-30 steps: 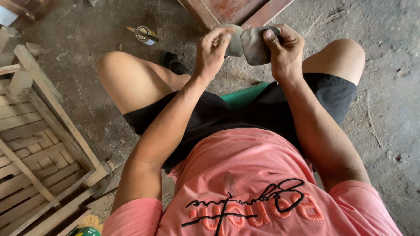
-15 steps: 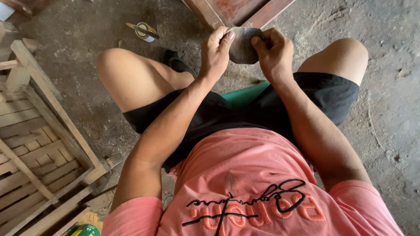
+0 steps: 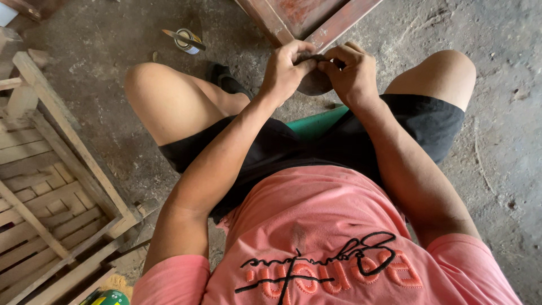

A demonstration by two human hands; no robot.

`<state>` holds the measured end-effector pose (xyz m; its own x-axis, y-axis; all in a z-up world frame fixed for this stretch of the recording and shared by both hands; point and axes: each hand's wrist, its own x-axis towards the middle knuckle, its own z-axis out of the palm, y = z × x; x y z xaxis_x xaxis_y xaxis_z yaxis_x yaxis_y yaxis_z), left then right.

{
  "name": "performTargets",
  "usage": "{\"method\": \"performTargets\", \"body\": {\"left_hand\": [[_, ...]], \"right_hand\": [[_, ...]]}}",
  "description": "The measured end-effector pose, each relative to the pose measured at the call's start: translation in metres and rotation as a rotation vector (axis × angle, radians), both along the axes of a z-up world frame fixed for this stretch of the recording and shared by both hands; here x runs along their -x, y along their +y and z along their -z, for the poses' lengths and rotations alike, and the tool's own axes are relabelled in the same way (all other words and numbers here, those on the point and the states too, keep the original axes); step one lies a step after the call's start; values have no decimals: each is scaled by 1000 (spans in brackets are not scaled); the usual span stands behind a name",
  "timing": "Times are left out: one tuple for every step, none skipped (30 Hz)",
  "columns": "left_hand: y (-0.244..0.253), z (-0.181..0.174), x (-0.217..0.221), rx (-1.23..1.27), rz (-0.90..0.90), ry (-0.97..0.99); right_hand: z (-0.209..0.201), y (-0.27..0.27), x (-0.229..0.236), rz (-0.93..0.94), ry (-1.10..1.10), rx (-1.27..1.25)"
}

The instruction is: The person sands the surface and edges of a wooden cabinet door using a piece of sandpaper held in their hands.

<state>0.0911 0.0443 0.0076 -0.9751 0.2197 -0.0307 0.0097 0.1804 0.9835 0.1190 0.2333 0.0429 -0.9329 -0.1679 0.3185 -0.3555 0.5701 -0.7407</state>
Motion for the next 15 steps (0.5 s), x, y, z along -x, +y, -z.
{"method": "performTargets", "body": {"left_hand": [[0,5,-1,26,42,-25],[1,9,-2,25,41,-24],[1,12,-4,11,66,4],[1,13,-6,-3,92,32],[2,14,-7,-4,91,33],[2,14,-8,38,86,67],[2,13,-8,79,81,102],[4,12,-6,79,81,102],[7,11,-4,106,19,51],[8,8,-3,133,-43,1],[7,4,-3,132,-44,2],[4,0,-3,-58,-51,-57],[2,-5,-4,-248,-57,-117],[2,-9,-5,-249,-57,-118],[2,-13,-6,-311,-47,-133]], "right_hand": [[2,1,-1,-1,-2,-1],[3,2,0,-8,44,-65],[5,1,0,-15,89,-129],[6,1,-1,-15,91,-130],[7,-1,-2,-14,139,-144],[7,-2,-2,-14,188,-157],[8,-4,-1,-15,189,-158],[7,-6,0,35,158,-92],[6,-7,1,85,126,-27],[4,-6,1,84,127,-28],[1,-4,1,58,39,111],[-3,-3,1,32,-49,249],[-5,-4,0,32,-48,249],[-6,-6,-2,-58,-267,446],[-7,-8,-4,-151,-487,641]]}}
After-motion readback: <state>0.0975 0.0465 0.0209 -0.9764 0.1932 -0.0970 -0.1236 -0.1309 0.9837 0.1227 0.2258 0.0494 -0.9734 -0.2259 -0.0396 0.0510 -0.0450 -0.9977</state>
